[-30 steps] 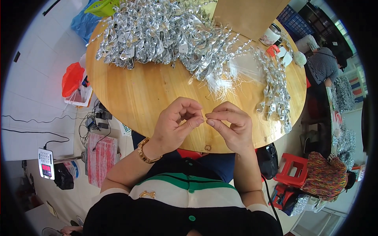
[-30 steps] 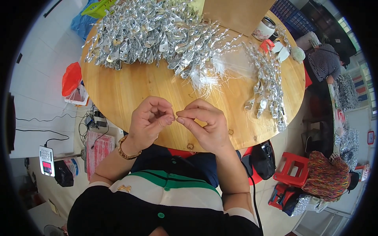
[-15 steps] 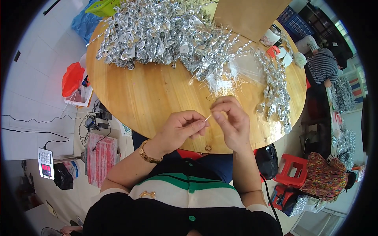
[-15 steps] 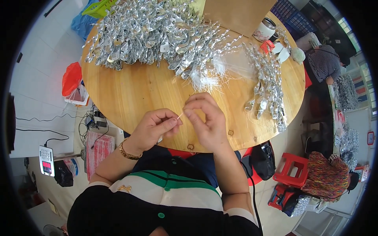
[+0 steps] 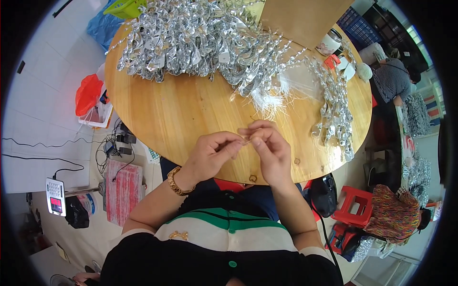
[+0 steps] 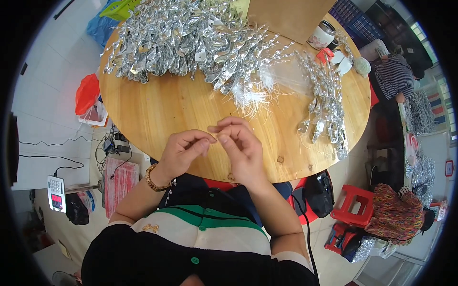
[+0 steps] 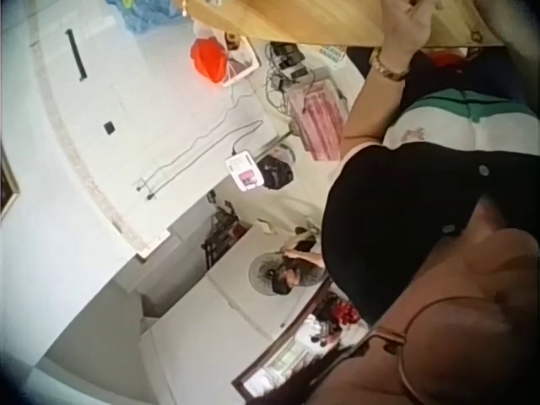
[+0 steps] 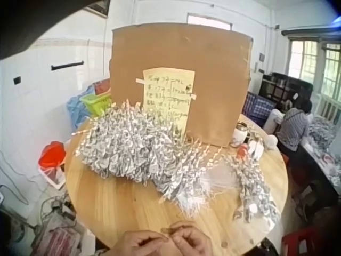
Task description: Assembling silver tinsel garland decorations by attaching individual components to a string.
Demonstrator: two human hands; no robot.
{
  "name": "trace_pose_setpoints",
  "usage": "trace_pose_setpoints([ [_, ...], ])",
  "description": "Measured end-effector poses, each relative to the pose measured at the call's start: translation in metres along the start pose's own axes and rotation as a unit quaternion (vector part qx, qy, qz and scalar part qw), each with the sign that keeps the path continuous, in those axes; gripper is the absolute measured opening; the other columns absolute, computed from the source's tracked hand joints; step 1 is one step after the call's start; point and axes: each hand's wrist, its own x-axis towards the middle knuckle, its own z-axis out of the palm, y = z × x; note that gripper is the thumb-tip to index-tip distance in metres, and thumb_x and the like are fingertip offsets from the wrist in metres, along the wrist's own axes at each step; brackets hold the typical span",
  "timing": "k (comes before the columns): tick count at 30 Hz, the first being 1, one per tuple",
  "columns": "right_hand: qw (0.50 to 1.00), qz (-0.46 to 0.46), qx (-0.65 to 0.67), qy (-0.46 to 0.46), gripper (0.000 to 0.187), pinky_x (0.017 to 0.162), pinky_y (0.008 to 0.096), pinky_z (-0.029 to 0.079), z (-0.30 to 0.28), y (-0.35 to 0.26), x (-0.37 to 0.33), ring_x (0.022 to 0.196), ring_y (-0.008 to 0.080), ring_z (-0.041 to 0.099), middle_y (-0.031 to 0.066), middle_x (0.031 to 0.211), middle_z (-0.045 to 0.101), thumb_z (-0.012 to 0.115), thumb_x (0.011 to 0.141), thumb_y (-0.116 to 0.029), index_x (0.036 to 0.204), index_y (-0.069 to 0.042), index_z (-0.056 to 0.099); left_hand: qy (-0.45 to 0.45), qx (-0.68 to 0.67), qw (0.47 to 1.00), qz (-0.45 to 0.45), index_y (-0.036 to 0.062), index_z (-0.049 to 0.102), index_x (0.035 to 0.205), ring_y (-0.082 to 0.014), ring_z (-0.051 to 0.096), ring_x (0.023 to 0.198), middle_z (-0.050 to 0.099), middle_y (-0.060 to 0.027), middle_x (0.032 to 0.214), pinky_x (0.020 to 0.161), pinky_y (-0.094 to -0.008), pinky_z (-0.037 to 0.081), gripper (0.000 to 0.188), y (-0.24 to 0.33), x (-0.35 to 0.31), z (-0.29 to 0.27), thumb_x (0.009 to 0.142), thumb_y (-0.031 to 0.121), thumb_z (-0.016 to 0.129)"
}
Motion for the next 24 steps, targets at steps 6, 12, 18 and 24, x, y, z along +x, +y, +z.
trace_pose_setpoints([
  [6,0.948,0.22,0.227,0.022,0.01,0.053,0.0189,0.038,-0.006,0.002,-0.005,0.074,0.0084,0.051,0.0049,0.103,0.051,0.048,0.091,-0.012,0.092,-0.003,0.054,-0.073,-0.055,0.994,-0.055,-0.0031,0.06,0.099,-0.0007,0.046,0.064,0.058,0.0029,0.079,0.057,-0.0155,0.037,0.017,0.005,-0.004,-0.002,0.083,0.002,0.058],
  [12,0.955,0.232,0.185,-0.011,0.009,0.045,0.0158,0.03,-0.011,0.005,-0.005,0.064,0.0076,0.048,0.0048,0.088,0.053,0.049,0.09,-0.009,0.093,-0.002,0.054,-0.005,0.171,0.985,-0.03,0.0009,0.062,0.097,-0.0001,0.043,0.059,0.056,0.0022,0.07,0.05,-0.0175,0.034,0.021,0.007,-0.002,0.001,0.078,-0.005,0.059],
  [18,0.966,0.222,0.129,-0.01,0.009,0.045,0.0161,0.028,-0.012,-0.004,-0.002,0.063,0.0075,0.049,0.0048,0.079,0.054,0.05,0.088,-0.006,0.092,0.0,0.056,0.03,0.158,0.984,0.082,0.0015,0.062,0.083,-0.0021,0.04,0.054,0.054,0.0025,0.067,0.049,-0.0188,0.032,0.006,0.005,0.002,0.004,0.078,-0.002,0.061],
  [24,0.977,0.12,0.152,-0.094,0.017,0.056,0.0181,0.037,-0.023,-0.008,0.007,0.073,0.0092,0.051,0.0089,0.102,0.05,0.057,0.081,0.001,0.097,0.0,0.061,-0.069,-0.05,0.995,-0.048,0.0042,0.063,0.087,-0.0041,0.052,0.07,0.059,0.0014,0.089,0.061,-0.0179,0.04,0.007,-0.005,0.006,-0.008,0.08,0.006,0.062],
])
